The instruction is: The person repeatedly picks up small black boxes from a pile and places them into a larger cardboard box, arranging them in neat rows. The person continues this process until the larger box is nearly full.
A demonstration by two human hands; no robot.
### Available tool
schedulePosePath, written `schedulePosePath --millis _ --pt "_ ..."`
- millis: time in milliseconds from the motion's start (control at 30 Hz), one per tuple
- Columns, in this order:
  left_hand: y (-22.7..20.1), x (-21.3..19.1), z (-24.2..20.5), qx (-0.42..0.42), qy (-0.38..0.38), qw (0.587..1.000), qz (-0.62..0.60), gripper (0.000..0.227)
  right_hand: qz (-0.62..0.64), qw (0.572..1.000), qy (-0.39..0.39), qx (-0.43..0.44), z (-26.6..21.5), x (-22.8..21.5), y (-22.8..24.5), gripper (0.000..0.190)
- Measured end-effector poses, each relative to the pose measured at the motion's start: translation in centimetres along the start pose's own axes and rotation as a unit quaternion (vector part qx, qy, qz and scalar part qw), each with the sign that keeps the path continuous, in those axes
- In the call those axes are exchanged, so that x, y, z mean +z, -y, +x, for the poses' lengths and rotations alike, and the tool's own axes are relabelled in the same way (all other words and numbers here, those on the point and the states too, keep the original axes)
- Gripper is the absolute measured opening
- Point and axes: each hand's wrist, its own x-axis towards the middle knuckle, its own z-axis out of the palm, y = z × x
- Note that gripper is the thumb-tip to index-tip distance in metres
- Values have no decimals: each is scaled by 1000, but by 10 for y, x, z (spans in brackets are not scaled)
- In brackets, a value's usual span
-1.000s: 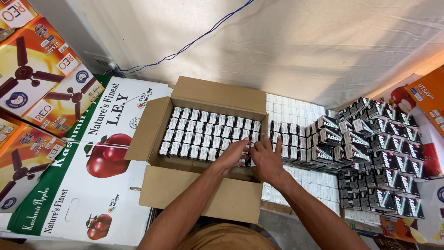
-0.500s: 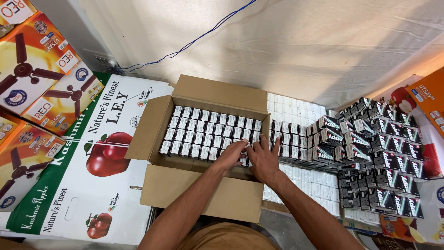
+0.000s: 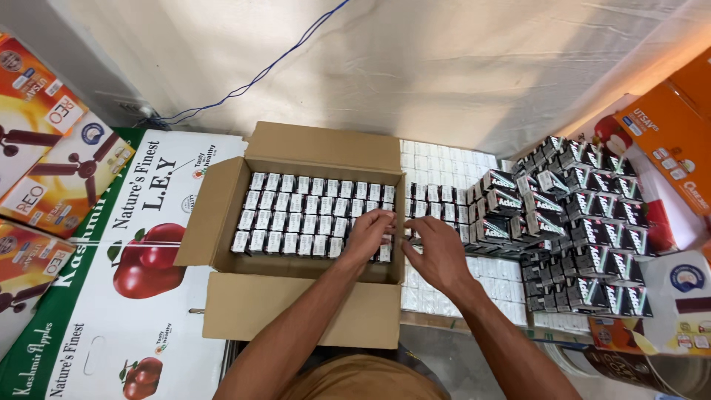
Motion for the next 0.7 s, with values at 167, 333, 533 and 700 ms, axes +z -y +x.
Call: schedulePosePath --millis 167,333,533,700 --pt "-17 50 4 -6 -5 1000 -10 26 40 995 -38 88 -14 -54 -31 32" --pt "-4 98 24 -23 21 998 -53 24 32 986 -119 111 -25 -95 -70 29" --pt "1 157 32 -56 70 990 -107 34 18 973 -200 111 -42 -131 -106 31" --pt "13 201 43 -81 147 975 -143 63 69 944 -184 267 -50 -139 -114 91"
